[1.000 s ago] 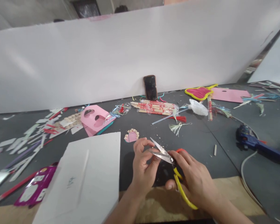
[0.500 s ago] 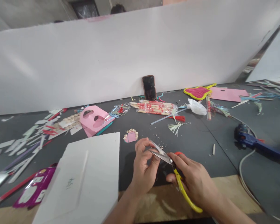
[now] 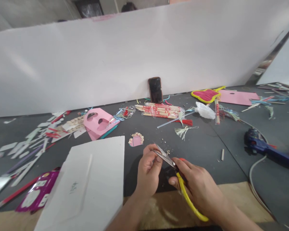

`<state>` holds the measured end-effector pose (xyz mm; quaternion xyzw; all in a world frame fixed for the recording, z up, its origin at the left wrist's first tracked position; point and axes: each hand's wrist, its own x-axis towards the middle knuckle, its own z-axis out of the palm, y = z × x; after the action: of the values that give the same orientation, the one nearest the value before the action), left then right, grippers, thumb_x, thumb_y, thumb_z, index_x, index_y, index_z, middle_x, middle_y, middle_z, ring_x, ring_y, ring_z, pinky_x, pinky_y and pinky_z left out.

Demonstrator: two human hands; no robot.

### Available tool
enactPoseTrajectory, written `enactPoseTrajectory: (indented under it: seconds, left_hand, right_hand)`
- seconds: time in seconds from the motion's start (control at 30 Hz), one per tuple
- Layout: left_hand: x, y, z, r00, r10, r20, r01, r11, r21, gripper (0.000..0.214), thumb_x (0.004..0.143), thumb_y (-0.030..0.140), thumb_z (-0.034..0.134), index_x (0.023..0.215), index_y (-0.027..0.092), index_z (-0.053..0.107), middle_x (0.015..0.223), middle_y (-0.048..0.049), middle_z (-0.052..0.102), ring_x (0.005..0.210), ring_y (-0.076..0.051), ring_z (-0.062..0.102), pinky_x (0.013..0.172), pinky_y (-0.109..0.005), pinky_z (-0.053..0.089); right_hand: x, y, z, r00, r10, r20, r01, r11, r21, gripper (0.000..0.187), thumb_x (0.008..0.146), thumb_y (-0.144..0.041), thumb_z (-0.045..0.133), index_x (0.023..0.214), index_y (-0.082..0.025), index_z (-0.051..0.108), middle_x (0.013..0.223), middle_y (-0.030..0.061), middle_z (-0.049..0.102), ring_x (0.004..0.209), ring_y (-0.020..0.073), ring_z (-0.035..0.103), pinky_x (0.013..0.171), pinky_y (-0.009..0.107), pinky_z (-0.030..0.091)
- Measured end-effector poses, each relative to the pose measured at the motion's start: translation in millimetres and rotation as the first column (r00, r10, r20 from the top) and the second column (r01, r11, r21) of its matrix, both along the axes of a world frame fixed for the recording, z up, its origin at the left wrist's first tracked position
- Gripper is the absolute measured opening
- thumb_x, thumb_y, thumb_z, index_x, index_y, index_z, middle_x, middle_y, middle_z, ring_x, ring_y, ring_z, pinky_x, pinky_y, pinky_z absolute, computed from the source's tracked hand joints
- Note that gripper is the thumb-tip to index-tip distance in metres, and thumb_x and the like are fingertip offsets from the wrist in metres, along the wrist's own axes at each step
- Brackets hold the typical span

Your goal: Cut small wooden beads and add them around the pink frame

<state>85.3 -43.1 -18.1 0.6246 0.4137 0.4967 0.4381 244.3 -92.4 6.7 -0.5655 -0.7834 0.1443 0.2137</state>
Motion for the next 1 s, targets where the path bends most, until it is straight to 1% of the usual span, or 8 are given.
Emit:
enactPoseTrajectory:
  seconds: [0.07, 0.17, 0.23, 0.33, 0.5, 0.67, 0.8, 1.0]
  left_hand:
    - [0.1, 0.2, 0.2, 1.0, 0.002, -0.016, -0.002, 1.0, 0.016, 0.028, 0.093, 0.034, 0.044, 0.076, 0.017, 0.059, 0.1, -0.0075, 0.054, 0.094, -0.019, 0.054, 0.082, -0.03, 0.046]
    - [0.6, 0.3, 2.1, 0.996, 0.025, -0.091, -0.015, 0.994, 0.108, 0.023, 0.092, 0.031, 0.045, 0.08, 0.019, 0.06, 0.102, -0.0084, 0.055, 0.102, -0.022, 0.052, 0.09, -0.035, 0.044]
    - [1.2, 0.1, 3.0, 0.988, 0.055, -0.147, -0.029, 0.984, 0.177, 0.019, 0.091, 0.029, 0.048, 0.081, 0.019, 0.061, 0.103, -0.0086, 0.057, 0.105, -0.023, 0.051, 0.093, -0.038, 0.042]
    - [2.6, -0.5, 2.7, 0.975, 0.088, -0.203, -0.041, 0.973, 0.227, 0.017, 0.089, 0.026, 0.049, 0.08, 0.019, 0.061, 0.1, -0.0081, 0.059, 0.106, -0.023, 0.05, 0.094, -0.04, 0.041]
    - [5.0, -2.1, 0.3, 0.984, 0.068, -0.162, -0.033, 0.977, 0.209, 0.017, 0.09, 0.025, 0.049, 0.08, 0.019, 0.062, 0.096, -0.0083, 0.059, 0.101, -0.022, 0.053, 0.091, -0.04, 0.043]
    - [6.9, -3.2, -1.2, 0.99, 0.066, -0.125, -0.042, 0.981, 0.188, 0.018, 0.089, 0.025, 0.05, 0.079, 0.018, 0.064, 0.093, -0.0086, 0.06, 0.104, -0.024, 0.051, 0.093, -0.044, 0.042]
    - [8.4, -3.9, -3.9, 0.993, 0.069, -0.099, -0.047, 0.977, 0.209, 0.013, 0.088, 0.022, 0.052, 0.083, 0.019, 0.064, 0.094, -0.0077, 0.06, 0.105, -0.023, 0.05, 0.095, -0.044, 0.04]
    - [9.5, -5.1, -6.9, 0.993, 0.026, -0.114, -0.002, 0.978, 0.209, 0.009, 0.087, 0.017, 0.054, 0.084, 0.02, 0.062, 0.094, -0.0056, 0.058, 0.105, -0.021, 0.048, 0.097, -0.041, 0.038]
  right_hand:
    - [0.4, 0.3, 0.6, 1.0, -0.001, -0.019, 0.001, 1.0, -0.019, 0.042, 0.094, -0.049, 0.036, 0.114, -0.016, 0.052, 0.088, 0.0096, 0.066, 0.07, 0.0202, 0.065, 0.059, 0.029, 0.05]
    - [3.0, 0.1, 0.5, 0.999, -0.003, -0.04, 0.002, 1.0, -0.027, 0.041, 0.094, -0.049, 0.037, 0.115, -0.017, 0.051, 0.092, 0.0095, 0.065, 0.074, 0.0195, 0.065, 0.062, 0.029, 0.051]
    - [5.4, -0.8, -0.3, 1.0, -0.009, -0.019, 0.009, 1.0, -0.009, 0.04, 0.094, -0.049, 0.038, 0.116, -0.018, 0.05, 0.095, 0.0096, 0.065, 0.077, 0.0199, 0.065, 0.064, 0.029, 0.051]
    - [9.1, -2.6, -2.1, 0.999, -0.025, 0.045, 0.022, 0.999, 0.045, 0.041, 0.092, -0.049, 0.041, 0.118, -0.018, 0.05, 0.098, 0.0097, 0.064, 0.079, 0.0207, 0.065, 0.064, 0.03, 0.052]
    - [18.0, 0.7, -4.3, 0.992, -0.006, 0.126, -0.007, 0.994, 0.107, 0.05, 0.087, -0.052, 0.049, 0.123, -0.017, 0.046, 0.102, 0.0114, 0.061, 0.085, 0.0237, 0.064, 0.065, 0.033, 0.053]
    - [25.6, 12.6, -5.3, 0.987, 0.056, 0.152, -0.074, 0.99, 0.117, 0.065, 0.079, -0.055, 0.058, 0.128, -0.015, 0.042, 0.104, 0.0129, 0.058, 0.094, 0.0267, 0.059, 0.07, 0.036, 0.053]
    - [26.7, 16.1, -12.9, 0.991, 0.075, 0.115, -0.092, 0.984, 0.152, 0.056, 0.083, -0.047, 0.057, 0.127, -0.016, 0.043, 0.101, 0.0122, 0.058, 0.092, 0.0252, 0.058, 0.071, 0.035, 0.052]
    - [30.4, 14.3, -21.3, 0.995, 0.053, 0.085, -0.069, 0.977, 0.201, 0.04, 0.088, -0.039, 0.051, 0.122, -0.018, 0.046, 0.097, 0.0101, 0.059, 0.088, 0.0224, 0.059, 0.071, 0.033, 0.051]
